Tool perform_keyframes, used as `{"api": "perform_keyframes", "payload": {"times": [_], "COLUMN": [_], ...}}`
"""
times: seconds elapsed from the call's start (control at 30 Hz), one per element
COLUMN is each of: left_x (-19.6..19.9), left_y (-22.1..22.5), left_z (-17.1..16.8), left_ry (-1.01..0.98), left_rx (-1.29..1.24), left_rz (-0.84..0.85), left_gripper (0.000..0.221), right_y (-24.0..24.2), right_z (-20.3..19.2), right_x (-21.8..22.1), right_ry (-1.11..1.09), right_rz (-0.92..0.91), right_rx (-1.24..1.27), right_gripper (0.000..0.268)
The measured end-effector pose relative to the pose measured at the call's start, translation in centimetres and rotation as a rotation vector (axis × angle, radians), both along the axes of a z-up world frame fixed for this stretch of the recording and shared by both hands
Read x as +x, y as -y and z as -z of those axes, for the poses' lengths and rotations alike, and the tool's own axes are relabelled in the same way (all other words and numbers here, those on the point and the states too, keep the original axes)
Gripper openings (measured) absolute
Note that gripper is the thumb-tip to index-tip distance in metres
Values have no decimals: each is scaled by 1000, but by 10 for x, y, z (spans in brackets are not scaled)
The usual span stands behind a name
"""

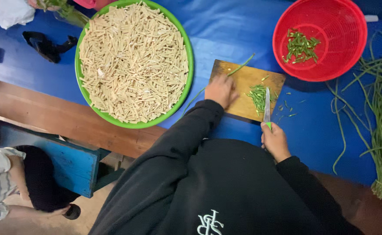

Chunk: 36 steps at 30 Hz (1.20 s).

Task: The person uses a knife to slice long green beans into small pieces on a wooden cutting board. The person also slices a small piece of white root vegetable. The cut pieces accumulate on the board and in a nearby red basket.

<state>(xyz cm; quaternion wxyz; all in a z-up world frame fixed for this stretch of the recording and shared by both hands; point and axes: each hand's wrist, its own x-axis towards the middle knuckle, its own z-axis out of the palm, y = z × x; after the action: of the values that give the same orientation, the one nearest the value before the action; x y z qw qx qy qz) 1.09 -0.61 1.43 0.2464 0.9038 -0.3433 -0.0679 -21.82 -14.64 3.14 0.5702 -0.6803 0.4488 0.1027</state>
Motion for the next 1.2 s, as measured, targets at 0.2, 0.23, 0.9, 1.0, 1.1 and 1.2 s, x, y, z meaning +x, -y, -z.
{"api": "perform_keyframes", "payload": {"times": [0.2, 0.23, 0.9, 1.0, 1.1, 1.2], "left_x": [37, 44, -3, -7, -9, -12], "left_y": [16, 16, -55, -36, -27, -22], "left_z": [4, 7, -21, -10, -4, -5], "left_ry": [57, 36, 143, 101, 143, 149], "left_rx": [53, 69, -130, -111, -109, -80], "left_rz": [-75, -41, 351, 392, 407, 420], "left_gripper": [30, 26, 19, 15, 16, 9], "right_y": [-1, -1, -3, -4, -3, -3], "right_z": [0, -1, -1, -3, -8, -15], "right_x": [-11, -11, 11, 10, 9, 6], "right_ry": [124, 202, -16, -31, -47, 4], "right_rz": [-174, -266, -404, -438, -461, -388], "right_rx": [-255, -387, -488, -523, -545, -520], "right_gripper": [35, 35, 40, 41, 42, 39]}}
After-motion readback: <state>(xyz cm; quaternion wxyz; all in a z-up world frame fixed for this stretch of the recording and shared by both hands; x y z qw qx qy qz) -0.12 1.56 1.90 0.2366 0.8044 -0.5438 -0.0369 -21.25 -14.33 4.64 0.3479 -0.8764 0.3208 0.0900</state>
